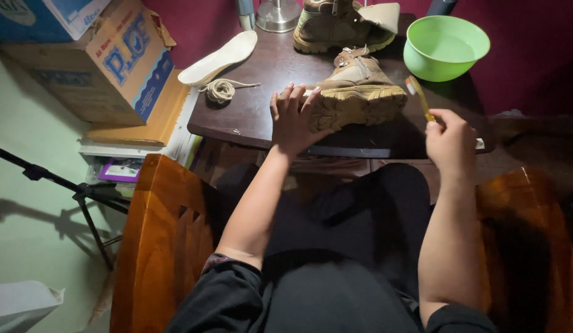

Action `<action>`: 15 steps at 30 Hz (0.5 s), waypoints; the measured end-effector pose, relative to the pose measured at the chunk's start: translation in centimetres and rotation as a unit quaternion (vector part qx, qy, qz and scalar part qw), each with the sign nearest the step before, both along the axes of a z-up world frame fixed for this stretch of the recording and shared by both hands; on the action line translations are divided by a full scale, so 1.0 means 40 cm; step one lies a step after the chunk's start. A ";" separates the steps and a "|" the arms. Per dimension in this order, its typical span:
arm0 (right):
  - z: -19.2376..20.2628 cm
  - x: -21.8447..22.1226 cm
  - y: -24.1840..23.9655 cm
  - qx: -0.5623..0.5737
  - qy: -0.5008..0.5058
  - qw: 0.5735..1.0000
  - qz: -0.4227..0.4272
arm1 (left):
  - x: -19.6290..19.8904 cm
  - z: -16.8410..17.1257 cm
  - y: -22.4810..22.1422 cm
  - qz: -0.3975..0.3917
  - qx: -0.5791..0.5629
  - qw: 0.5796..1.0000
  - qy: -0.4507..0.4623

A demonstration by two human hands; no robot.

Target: Cleaning the exterior and sole of a tan boot using a toothbrush and cleaning solution.

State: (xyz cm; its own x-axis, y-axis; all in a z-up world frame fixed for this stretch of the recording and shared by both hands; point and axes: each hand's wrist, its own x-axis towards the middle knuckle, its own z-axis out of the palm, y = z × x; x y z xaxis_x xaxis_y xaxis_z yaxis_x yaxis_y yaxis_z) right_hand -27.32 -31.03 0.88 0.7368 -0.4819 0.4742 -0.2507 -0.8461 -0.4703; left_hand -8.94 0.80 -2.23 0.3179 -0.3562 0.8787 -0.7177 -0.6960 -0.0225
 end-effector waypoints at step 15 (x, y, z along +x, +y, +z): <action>0.018 -0.024 0.078 -0.051 -0.048 0.997 0.031 | 0.008 -0.015 0.001 0.004 0.006 1.000 0.000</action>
State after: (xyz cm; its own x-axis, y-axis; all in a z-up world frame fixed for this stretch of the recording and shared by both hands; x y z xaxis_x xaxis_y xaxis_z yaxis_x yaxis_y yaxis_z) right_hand -28.29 -27.91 1.61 0.7121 -0.3822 0.5889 -0.1543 -0.9035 -0.3998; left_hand -8.62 0.84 -2.81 0.3207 -0.3632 0.8748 -0.7116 -0.7020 -0.0306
